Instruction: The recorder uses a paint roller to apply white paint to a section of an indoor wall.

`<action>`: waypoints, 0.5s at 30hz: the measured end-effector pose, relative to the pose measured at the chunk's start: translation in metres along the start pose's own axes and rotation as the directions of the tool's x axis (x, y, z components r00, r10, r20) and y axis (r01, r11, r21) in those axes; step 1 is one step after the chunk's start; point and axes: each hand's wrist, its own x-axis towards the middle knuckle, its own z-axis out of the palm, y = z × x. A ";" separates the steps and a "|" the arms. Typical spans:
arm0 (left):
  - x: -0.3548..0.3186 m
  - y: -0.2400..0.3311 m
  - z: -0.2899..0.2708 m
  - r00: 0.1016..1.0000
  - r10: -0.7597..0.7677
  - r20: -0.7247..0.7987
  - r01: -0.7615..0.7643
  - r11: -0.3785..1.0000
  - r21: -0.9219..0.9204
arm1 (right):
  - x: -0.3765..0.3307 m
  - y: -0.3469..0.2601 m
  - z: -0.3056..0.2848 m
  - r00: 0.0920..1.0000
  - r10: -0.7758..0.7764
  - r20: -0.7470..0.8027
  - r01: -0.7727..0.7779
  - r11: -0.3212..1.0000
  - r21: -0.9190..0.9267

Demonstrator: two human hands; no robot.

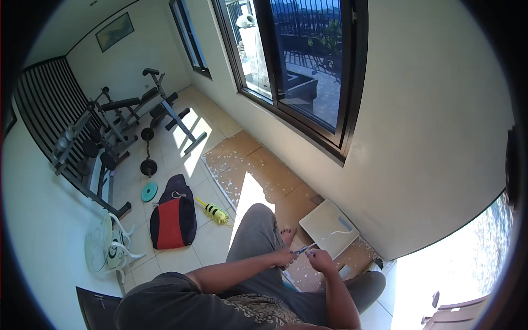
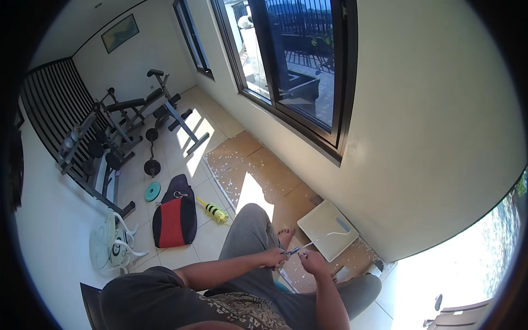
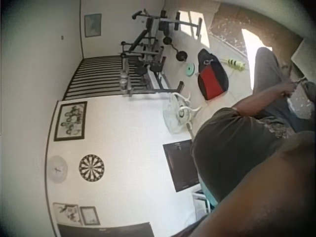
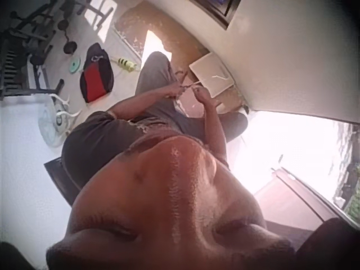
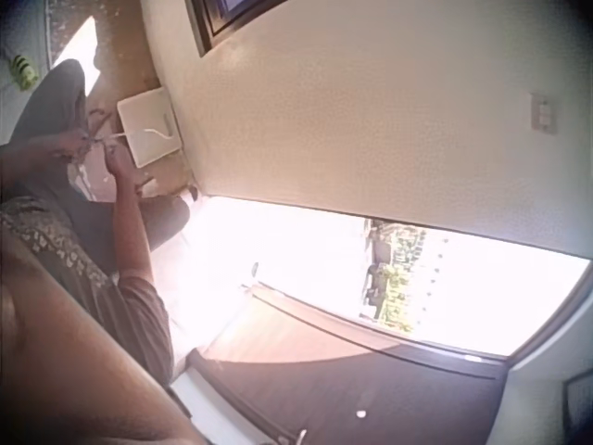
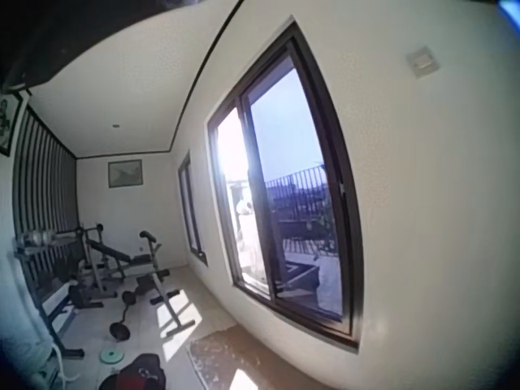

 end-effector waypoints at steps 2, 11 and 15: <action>0.019 -0.014 0.020 0.999 -0.007 0.039 0.014 0.979 -0.202 | 0.006 0.014 0.011 1.000 0.015 0.005 -0.015 1.000 -0.001; 0.040 -0.021 0.058 0.994 -0.109 -0.004 0.109 0.994 -0.024 | 0.002 0.020 0.018 0.824 0.366 0.433 -0.560 0.408 0.721; 0.062 -0.044 0.054 0.995 -0.102 -0.003 0.101 0.986 0.133 | 0.009 0.024 0.027 0.810 0.325 0.488 -0.586 0.463 0.665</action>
